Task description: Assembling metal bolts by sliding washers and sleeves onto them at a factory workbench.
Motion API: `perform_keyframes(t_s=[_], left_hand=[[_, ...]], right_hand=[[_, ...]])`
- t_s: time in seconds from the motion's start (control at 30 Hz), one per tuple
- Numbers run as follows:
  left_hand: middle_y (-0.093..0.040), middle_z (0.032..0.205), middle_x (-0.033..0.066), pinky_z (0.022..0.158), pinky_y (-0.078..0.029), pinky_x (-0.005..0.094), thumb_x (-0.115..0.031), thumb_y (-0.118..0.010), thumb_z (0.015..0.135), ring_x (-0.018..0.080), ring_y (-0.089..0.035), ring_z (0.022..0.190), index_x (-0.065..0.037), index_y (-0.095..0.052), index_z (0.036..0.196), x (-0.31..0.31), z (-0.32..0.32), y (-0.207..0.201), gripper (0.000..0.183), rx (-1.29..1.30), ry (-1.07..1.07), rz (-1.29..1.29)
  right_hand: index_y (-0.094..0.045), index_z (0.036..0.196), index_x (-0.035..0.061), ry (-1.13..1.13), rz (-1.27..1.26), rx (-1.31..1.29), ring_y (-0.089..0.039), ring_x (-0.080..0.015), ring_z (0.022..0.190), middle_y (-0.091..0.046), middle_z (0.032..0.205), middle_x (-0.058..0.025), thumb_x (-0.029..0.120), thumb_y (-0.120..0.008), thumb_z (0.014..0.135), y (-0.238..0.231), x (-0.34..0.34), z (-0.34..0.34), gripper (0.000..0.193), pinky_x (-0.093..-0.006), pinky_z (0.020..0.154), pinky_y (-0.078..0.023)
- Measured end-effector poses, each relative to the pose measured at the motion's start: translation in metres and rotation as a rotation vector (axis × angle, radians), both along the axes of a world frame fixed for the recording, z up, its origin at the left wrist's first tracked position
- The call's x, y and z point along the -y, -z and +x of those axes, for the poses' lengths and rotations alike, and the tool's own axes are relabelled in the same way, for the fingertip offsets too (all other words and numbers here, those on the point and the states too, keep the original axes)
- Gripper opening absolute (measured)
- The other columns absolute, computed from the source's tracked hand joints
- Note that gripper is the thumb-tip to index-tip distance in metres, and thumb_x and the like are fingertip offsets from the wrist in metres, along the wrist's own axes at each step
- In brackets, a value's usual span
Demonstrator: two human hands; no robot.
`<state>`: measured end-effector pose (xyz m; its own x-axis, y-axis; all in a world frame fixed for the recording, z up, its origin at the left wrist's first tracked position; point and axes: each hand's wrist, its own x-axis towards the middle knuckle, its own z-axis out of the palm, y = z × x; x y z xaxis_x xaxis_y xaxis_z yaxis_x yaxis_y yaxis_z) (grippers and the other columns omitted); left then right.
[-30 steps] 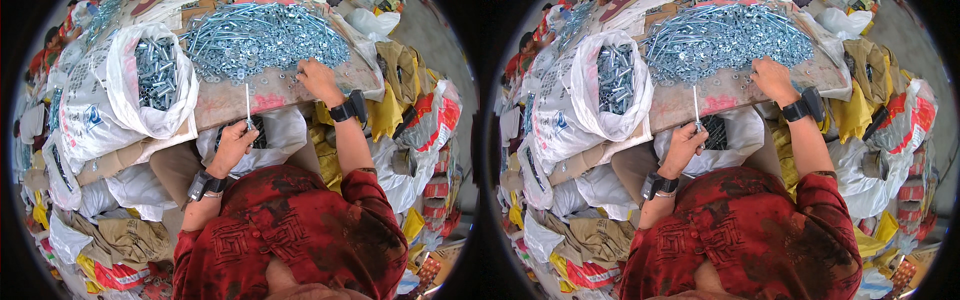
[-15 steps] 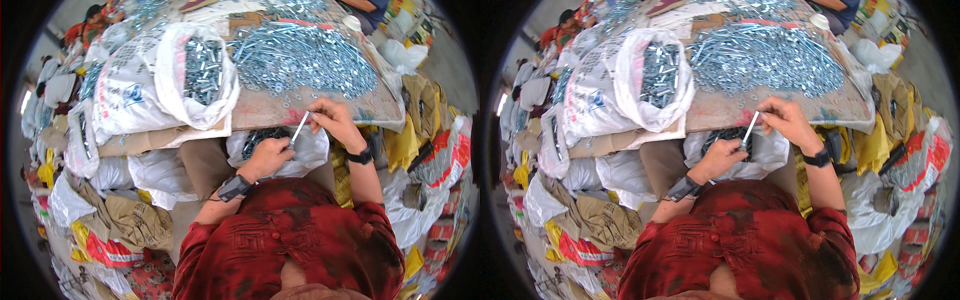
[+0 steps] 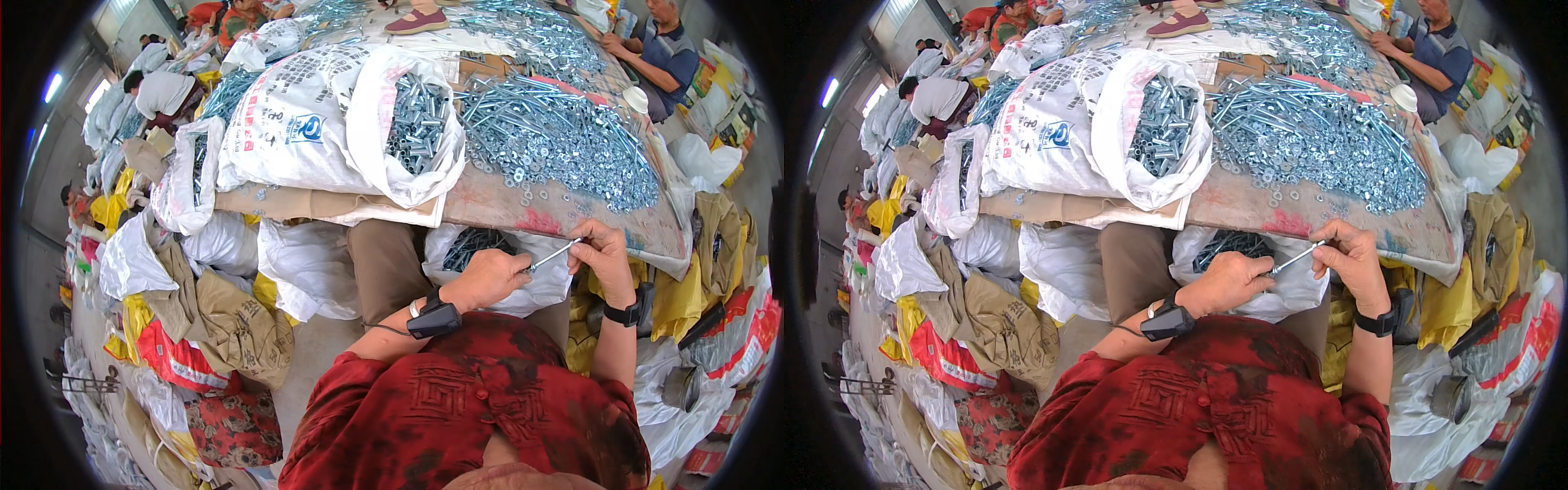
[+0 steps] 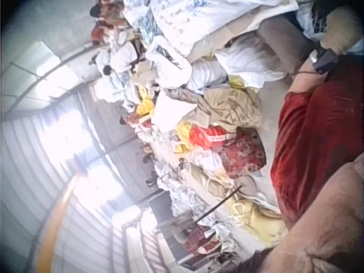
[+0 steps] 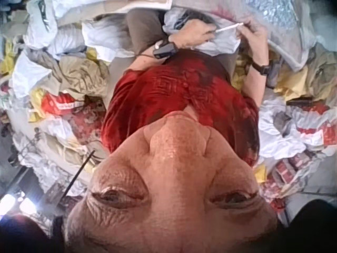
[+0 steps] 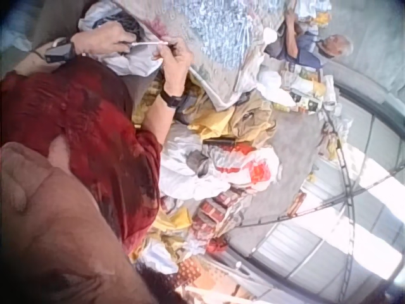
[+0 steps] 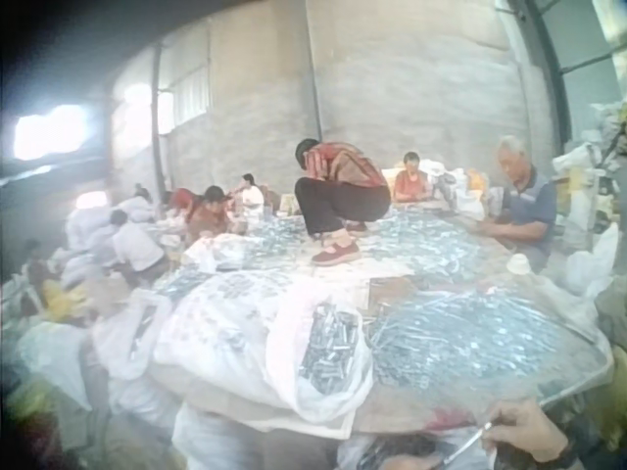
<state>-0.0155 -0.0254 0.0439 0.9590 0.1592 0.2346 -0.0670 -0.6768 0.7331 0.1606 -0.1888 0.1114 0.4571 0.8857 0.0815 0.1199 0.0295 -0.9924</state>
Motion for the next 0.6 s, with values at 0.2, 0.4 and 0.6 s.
perform_keyframes(t_s=[0.2, 0.4, 0.6], left_hand=[[-0.059, 0.067, 0.0173, 0.060, -0.047, 0.0434, -0.019, -0.071, 0.084, 0.0384, -0.062, 0.068, -0.004, -0.057, 0.084, -0.005, 0.003, 0.004, 0.021, 0.117, -0.067, -0.162], [-0.058, 0.066, 0.0167, 0.057, -0.046, 0.0376, -0.016, -0.074, 0.083, 0.0323, -0.054, 0.058, -0.003, -0.063, 0.087, -0.006, 0.009, 0.019, 0.018, 0.142, -0.014, -0.492], [-0.057, 0.062, 0.0112, 0.055, -0.046, 0.0348, -0.013, -0.072, 0.086, 0.0147, -0.054, 0.056, -0.001, -0.065, 0.086, -0.020, 0.012, 0.016, 0.014, 0.359, -0.333, -0.302]], right_hand=[[-0.064, 0.098, -0.0026, 0.007, 0.117, -0.294, -0.061, -0.0106, 0.061, -0.062, 0.074, -0.0064, 0.006, -0.069, 0.086, 0.009, -0.009, -0.008, 0.016, -0.0243, 0.053, -0.052], [-0.066, 0.102, -0.0003, -0.130, 0.058, -0.005, -0.061, -0.0139, 0.088, -0.062, 0.091, -0.0037, 0.018, -0.070, 0.087, 0.056, -0.054, -0.029, 0.024, -0.0293, 0.079, -0.050], [-0.062, 0.121, -0.0038, 0.045, 0.180, -0.026, -0.056, -0.0231, 0.116, -0.061, 0.126, -0.0145, 0.047, -0.052, 0.098, 0.047, -0.086, -0.066, 0.057, -0.0364, 0.101, -0.042]])
